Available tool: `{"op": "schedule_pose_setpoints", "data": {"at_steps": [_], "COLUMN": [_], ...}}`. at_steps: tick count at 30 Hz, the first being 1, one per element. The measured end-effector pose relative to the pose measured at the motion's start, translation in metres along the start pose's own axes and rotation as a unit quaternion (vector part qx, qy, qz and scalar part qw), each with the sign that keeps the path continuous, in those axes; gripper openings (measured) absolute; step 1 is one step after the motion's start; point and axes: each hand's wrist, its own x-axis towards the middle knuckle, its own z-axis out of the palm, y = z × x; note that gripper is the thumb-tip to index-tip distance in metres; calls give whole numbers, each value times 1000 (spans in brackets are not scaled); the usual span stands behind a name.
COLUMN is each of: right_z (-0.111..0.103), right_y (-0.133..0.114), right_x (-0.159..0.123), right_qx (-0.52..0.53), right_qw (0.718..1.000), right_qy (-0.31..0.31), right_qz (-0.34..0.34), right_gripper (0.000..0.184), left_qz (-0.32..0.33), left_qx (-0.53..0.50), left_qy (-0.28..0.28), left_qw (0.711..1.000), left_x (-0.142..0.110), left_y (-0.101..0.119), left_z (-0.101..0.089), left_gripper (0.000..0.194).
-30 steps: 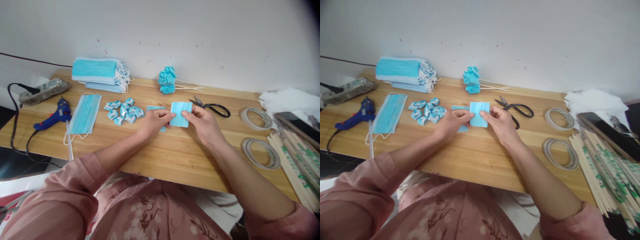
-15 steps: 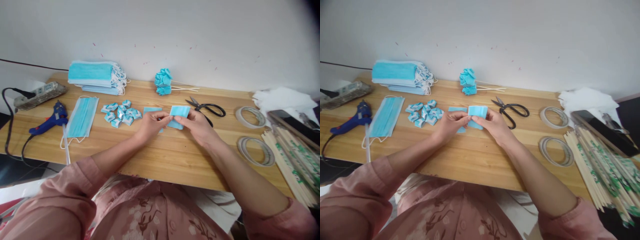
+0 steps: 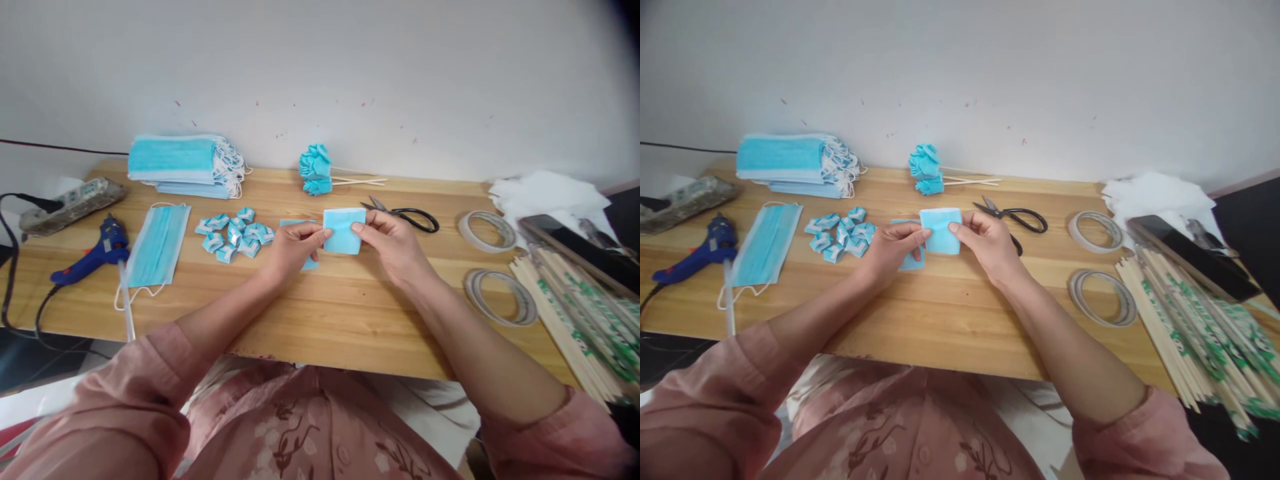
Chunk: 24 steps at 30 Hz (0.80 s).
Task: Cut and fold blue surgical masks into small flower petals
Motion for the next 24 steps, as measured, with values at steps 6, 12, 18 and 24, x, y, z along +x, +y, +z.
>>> {"op": "schedule_pose_setpoints", "data": {"at_steps": [6,12,18,24], "right_z": [0,-3,-2,0], "right_y": [0,3,1,3], "right_x": [0,0,-2,-4], "right_qx": [-55,-89,-130,-158], "right_qw": [997,993,989,985], "right_qy": [-2,-6,-7,-13], "right_qz": [-56,-73,-73,-70], "right_gripper": [29,24,27,27], "left_qz": [-41,-48,-61,-109], "left_qx": [-34,-78,-164,-175], "left_qy": [-16,-42,-51,-73], "left_qw": [998,995,983,976], "left_x": [1,4,4,2], "left_y": [2,-3,-1,7], "left_z": [-1,-1,1,4], "left_gripper": [31,25,59,16]}}
